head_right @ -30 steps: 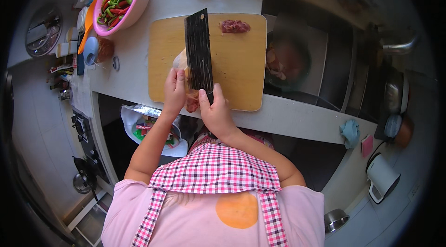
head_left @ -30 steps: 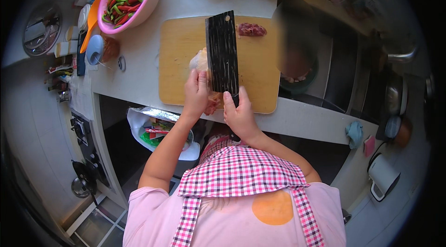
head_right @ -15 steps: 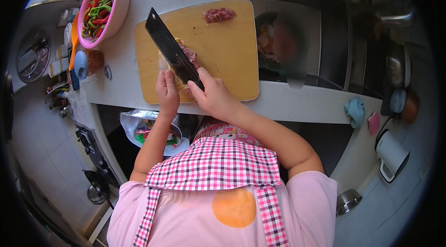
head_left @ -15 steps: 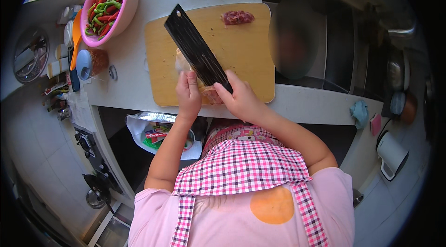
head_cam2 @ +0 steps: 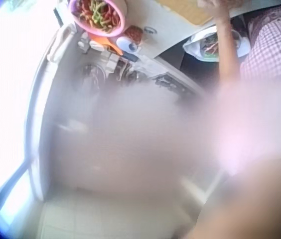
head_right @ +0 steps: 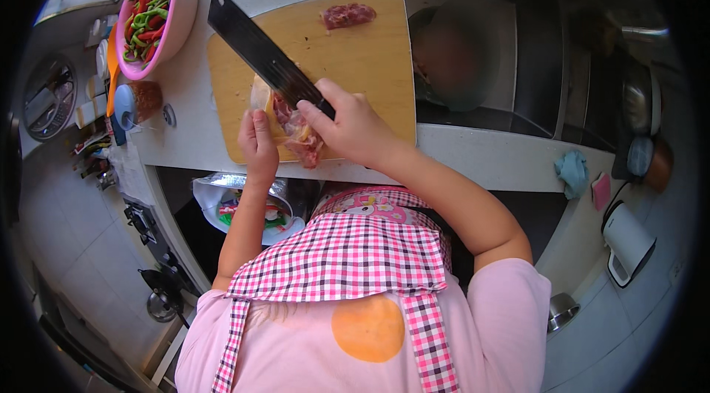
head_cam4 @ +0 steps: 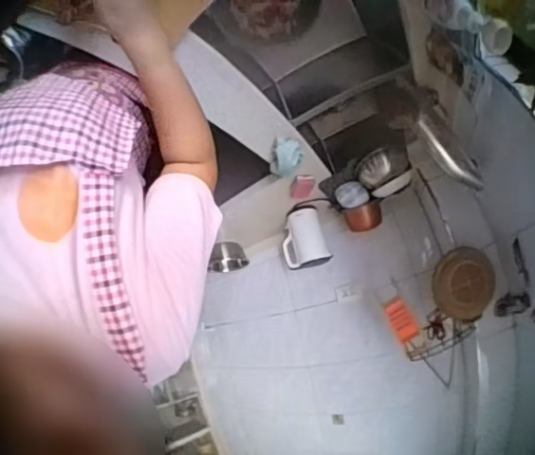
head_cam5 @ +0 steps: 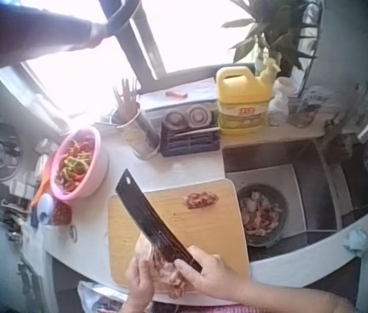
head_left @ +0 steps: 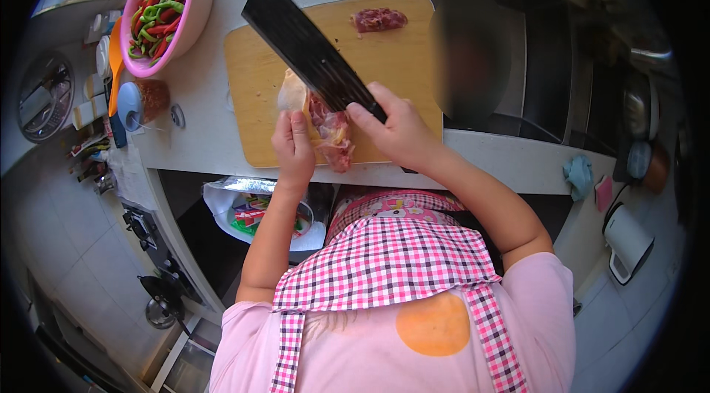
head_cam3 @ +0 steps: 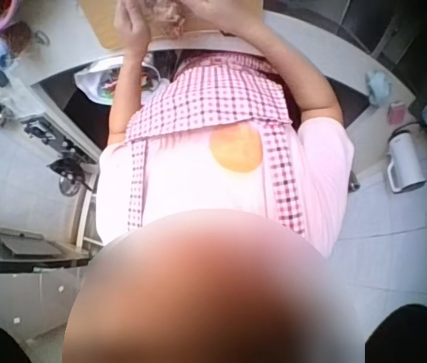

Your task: The person uses a cleaver to cut a large piece of raw meat on a wooden cutting board. They separate the meat into smaller pieces and transfer them into a bowl in the sink. The person also removes excess fat and skin from the meat by hand and with the knife.

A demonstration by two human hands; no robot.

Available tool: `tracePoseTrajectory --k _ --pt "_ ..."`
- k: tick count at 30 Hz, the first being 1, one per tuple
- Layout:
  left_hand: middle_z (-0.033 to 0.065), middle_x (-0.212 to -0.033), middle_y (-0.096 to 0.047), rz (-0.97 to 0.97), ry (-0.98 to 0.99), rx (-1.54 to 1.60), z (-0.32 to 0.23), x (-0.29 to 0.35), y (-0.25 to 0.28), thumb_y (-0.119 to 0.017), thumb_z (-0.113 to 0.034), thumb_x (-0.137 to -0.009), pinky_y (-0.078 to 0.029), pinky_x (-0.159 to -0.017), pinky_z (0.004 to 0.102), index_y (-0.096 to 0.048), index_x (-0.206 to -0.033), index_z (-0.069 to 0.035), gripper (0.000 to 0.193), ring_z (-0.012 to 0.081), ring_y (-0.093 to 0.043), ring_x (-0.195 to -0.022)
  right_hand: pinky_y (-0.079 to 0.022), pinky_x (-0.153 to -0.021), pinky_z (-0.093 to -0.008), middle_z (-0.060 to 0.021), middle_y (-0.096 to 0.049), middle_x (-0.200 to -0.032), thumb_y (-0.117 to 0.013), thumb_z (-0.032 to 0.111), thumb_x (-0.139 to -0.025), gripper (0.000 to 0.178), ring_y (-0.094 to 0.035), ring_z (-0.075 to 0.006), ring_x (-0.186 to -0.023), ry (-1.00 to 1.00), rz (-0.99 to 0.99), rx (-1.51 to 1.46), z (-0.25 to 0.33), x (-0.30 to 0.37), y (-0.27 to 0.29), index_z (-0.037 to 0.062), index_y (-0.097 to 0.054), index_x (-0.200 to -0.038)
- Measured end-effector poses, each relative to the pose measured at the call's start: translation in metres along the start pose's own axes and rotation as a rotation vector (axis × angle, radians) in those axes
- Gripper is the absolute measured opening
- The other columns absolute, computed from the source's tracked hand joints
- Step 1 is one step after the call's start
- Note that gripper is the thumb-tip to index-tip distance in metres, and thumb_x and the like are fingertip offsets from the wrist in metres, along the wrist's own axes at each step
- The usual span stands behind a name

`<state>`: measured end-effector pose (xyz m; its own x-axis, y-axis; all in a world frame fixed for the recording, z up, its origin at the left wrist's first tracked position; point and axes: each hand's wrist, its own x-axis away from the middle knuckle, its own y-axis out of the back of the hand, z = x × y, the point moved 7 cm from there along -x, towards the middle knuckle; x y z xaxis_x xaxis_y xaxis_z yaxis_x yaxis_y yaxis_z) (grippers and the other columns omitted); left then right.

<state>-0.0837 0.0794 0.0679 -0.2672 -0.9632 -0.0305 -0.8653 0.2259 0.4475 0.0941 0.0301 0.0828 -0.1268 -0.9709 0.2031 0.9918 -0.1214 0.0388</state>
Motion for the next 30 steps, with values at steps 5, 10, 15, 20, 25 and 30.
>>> tracePoseTrajectory --k 5,10,15,20,25,30 --pt "0.0074 -0.059 -0.045 0.07 -0.035 -0.141 -0.012 -0.009 0.004 -0.047 -0.023 -0.099 -0.035 -0.05 0.0294 -0.047 -0.075 -0.001 0.033 0.0136 -0.039 -0.054 -0.045 -0.054 -0.039 -0.0219 -0.059 -0.068 -0.054 0.02 -0.092 0.022 -0.062 -0.0332 -0.06 -0.117 0.037 0.01 0.007 0.016 0.005 -0.0017 -0.051 -0.092" --pt "-0.0032 -0.068 -0.04 0.015 0.065 -0.123 -0.004 0.0 0.005 -0.045 -0.021 -0.1 -0.032 -0.056 0.0229 -0.046 -0.077 -0.004 0.028 0.0059 -0.036 -0.065 -0.045 -0.052 -0.0394 -0.022 -0.058 -0.065 -0.052 0.019 -0.092 0.021 -0.062 -0.0345 -0.059 -0.183 0.061 0.01 -0.001 0.033 -0.006 -0.0022 -0.051 -0.094" --pt "-0.0042 -0.069 -0.04 0.096 0.046 -0.09 0.005 0.001 0.0 -0.044 -0.022 -0.1 -0.032 -0.056 0.0221 -0.047 -0.077 -0.005 0.029 0.0051 -0.036 -0.066 -0.046 -0.054 -0.0416 -0.0226 -0.059 -0.066 -0.052 0.018 -0.092 0.021 -0.062 -0.0357 -0.061 -0.147 -0.004 -0.137 -0.012 0.012 -0.026 -0.0026 -0.051 -0.097" --pt "-0.0042 -0.069 -0.041 0.038 0.04 -0.03 0.005 -0.007 0.005 -0.044 -0.022 -0.1 -0.032 -0.056 0.0222 -0.048 -0.077 -0.005 0.029 0.0056 -0.037 -0.065 -0.046 -0.052 -0.0399 -0.0218 -0.061 -0.067 -0.051 0.017 -0.092 0.022 -0.063 -0.0337 -0.06 -0.108 0.064 -0.119 -0.012 0.0 -0.029 -0.0031 -0.051 -0.101" --pt "0.0018 -0.065 -0.046 0.159 -0.1 -0.191 -0.014 -0.011 -0.001 -0.046 -0.019 -0.099 -0.035 -0.054 0.0247 -0.051 -0.079 -0.002 0.027 0.0094 -0.041 -0.06 -0.047 -0.049 -0.0374 -0.0184 -0.06 -0.062 -0.052 0.017 -0.092 0.022 -0.062 -0.0286 -0.052 -0.053 0.085 -0.102 -0.017 0.004 -0.022 -0.0034 -0.051 -0.1" --pt "0.0069 -0.061 -0.049 0.199 -0.156 -0.229 -0.035 -0.022 -0.01 -0.048 -0.016 -0.098 -0.037 -0.052 0.0282 -0.052 -0.081 0.0 0.024 0.0121 -0.043 -0.057 -0.047 -0.048 -0.0346 -0.0165 -0.06 -0.061 -0.054 0.018 -0.091 0.022 -0.062 -0.0258 -0.05 -0.011 0.047 -0.122 -0.016 -0.02 -0.024 -0.0028 -0.052 -0.098"
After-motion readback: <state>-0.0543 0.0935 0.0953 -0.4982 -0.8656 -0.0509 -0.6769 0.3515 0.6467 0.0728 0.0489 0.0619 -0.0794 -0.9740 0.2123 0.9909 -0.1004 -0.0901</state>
